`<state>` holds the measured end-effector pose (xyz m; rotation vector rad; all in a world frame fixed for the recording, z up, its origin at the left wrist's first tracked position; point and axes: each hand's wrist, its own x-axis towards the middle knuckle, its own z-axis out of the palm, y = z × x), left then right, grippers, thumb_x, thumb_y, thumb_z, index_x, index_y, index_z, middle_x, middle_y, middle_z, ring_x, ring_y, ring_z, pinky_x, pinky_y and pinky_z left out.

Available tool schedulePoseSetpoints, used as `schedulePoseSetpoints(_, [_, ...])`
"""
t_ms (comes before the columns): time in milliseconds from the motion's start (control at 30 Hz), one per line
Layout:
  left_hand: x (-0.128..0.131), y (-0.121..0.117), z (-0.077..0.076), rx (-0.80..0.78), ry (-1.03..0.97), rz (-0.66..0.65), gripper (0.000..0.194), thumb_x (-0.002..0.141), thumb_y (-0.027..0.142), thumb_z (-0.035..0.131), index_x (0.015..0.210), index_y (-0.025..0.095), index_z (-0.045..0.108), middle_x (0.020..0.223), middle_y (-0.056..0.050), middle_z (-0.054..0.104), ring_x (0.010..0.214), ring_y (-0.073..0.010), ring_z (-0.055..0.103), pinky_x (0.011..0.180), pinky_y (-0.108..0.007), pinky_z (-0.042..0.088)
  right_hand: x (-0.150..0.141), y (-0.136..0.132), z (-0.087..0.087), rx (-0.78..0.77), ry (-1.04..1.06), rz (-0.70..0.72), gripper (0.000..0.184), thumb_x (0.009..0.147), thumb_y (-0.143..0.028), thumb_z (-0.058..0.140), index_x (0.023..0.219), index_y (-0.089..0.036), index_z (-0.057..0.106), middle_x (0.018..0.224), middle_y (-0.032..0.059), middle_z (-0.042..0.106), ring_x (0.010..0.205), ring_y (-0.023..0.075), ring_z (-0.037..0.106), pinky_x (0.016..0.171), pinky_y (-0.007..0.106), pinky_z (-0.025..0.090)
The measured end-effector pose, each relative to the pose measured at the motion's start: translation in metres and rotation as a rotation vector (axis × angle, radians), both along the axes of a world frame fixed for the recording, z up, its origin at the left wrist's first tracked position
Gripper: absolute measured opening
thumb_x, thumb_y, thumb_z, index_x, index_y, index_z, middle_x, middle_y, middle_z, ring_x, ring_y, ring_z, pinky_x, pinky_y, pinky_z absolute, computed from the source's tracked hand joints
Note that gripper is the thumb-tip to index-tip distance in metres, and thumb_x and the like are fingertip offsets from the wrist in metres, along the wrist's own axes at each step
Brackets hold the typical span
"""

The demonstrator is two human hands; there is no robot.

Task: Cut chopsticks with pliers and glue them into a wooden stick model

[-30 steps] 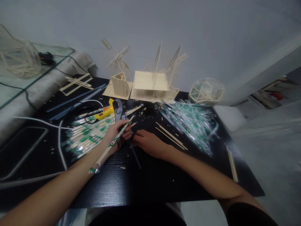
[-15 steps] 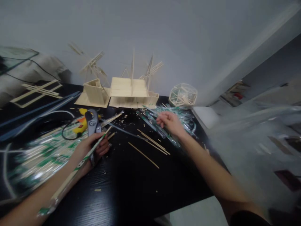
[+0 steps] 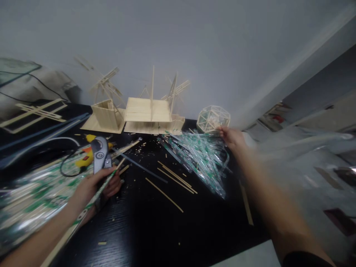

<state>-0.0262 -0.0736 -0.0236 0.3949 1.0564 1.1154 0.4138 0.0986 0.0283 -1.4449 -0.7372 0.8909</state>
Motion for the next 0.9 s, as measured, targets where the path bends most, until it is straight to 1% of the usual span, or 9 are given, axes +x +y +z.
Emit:
schedulePoseSetpoints(100, [-0.001,-0.001,-0.001,-0.014,0.008,-0.038,0.034,0.079,0.028,0.073,0.057,0.017,0.049,0.050,0.004,0.039,0.042,-0.0055,0.033,0.040,-0.017,0.035,0.001,0.008,0.002,0.013,0.036,-0.035,0.022,0.083,0.000,0.068,0.069,-0.014,0.059,0.060,-0.0005,0.060,0.047,0.0059,0.051,0.039,0.011,0.047])
schedulePoseSetpoints(233, [-0.003,0.000,-0.007,0.074,0.027,-0.052,0.038,0.075,0.033,0.080,0.056,0.017,0.051,0.048,0.004,0.042,0.040,-0.0065,0.035,0.038,-0.019,0.034,0.001,0.013,0.008,0.051,0.073,-0.099,0.027,0.079,0.007,0.069,0.070,-0.014,0.055,0.069,-0.0003,0.060,0.059,0.0068,0.062,0.055,0.011,0.058])
schedulePoseSetpoints(367, [-0.005,0.003,-0.015,0.112,0.014,-0.072,0.040,0.072,0.035,0.084,0.057,0.016,0.051,0.046,0.005,0.041,0.038,-0.0063,0.034,0.036,-0.020,0.033,-0.002,0.011,0.017,0.074,0.081,-0.123,0.025,0.080,0.011,0.059,0.074,-0.013,0.054,0.078,0.0023,0.062,0.070,0.0096,0.069,0.060,0.013,0.062])
schedulePoseSetpoints(467, [-0.006,0.003,-0.017,0.111,0.002,-0.074,0.041,0.074,0.034,0.082,0.057,0.016,0.050,0.046,0.005,0.041,0.039,-0.0061,0.034,0.037,-0.019,0.033,-0.006,0.005,0.023,0.097,0.051,-0.126,0.025,0.078,0.011,0.056,0.076,-0.013,0.055,0.082,0.0032,0.061,0.073,0.0102,0.070,0.060,0.014,0.061])
schedulePoseSetpoints(567, [-0.005,0.002,-0.013,0.113,-0.015,-0.104,0.040,0.078,0.033,0.079,0.058,0.016,0.049,0.048,0.005,0.042,0.040,-0.0061,0.034,0.039,-0.019,0.034,-0.014,-0.006,0.023,0.138,-0.010,-0.126,0.023,0.075,0.007,0.060,0.080,-0.015,0.056,0.082,-0.0002,0.058,0.072,0.0096,0.068,0.059,0.015,0.059])
schedulePoseSetpoints(700, [-0.002,0.000,-0.005,0.126,-0.073,-0.121,0.035,0.084,0.026,0.071,0.059,0.016,0.050,0.049,0.005,0.042,0.041,-0.0061,0.035,0.041,-0.019,0.032,-0.056,-0.046,0.007,0.236,-0.181,-0.116,0.024,0.073,-0.001,0.068,0.090,-0.017,0.063,0.080,-0.0044,0.058,0.063,0.0079,0.056,0.053,0.016,0.047])
schedulePoseSetpoints(733, [-0.002,0.001,-0.004,0.118,-0.073,-0.114,0.034,0.084,0.026,0.071,0.059,0.016,0.050,0.050,0.004,0.043,0.041,-0.0059,0.036,0.041,-0.019,0.033,-0.074,-0.063,0.000,0.235,-0.234,-0.018,0.020,0.073,-0.004,0.073,0.089,-0.016,0.067,0.077,-0.0031,0.061,0.064,0.0094,0.056,0.056,0.019,0.047])
schedulePoseSetpoints(833, [-0.001,0.002,-0.003,0.099,-0.074,-0.102,0.033,0.081,0.024,0.070,0.058,0.016,0.049,0.049,0.004,0.041,0.039,-0.0059,0.035,0.039,-0.019,0.033,-0.143,-0.126,-0.022,0.177,-0.633,0.715,0.007,0.088,-0.023,0.073,0.093,-0.019,0.073,0.083,0.0017,0.071,0.070,0.0143,0.063,0.066,0.027,0.051])
schedulePoseSetpoints(900, [-0.001,0.003,-0.004,0.097,-0.080,-0.091,0.029,0.080,0.023,0.069,0.059,0.015,0.051,0.049,0.005,0.041,0.040,-0.0056,0.034,0.039,-0.018,0.033,-0.191,-0.166,-0.037,0.275,-0.728,1.121,0.011,0.093,-0.025,0.071,0.101,-0.019,0.074,0.092,0.0041,0.075,0.080,0.0157,0.067,0.076,0.029,0.053])
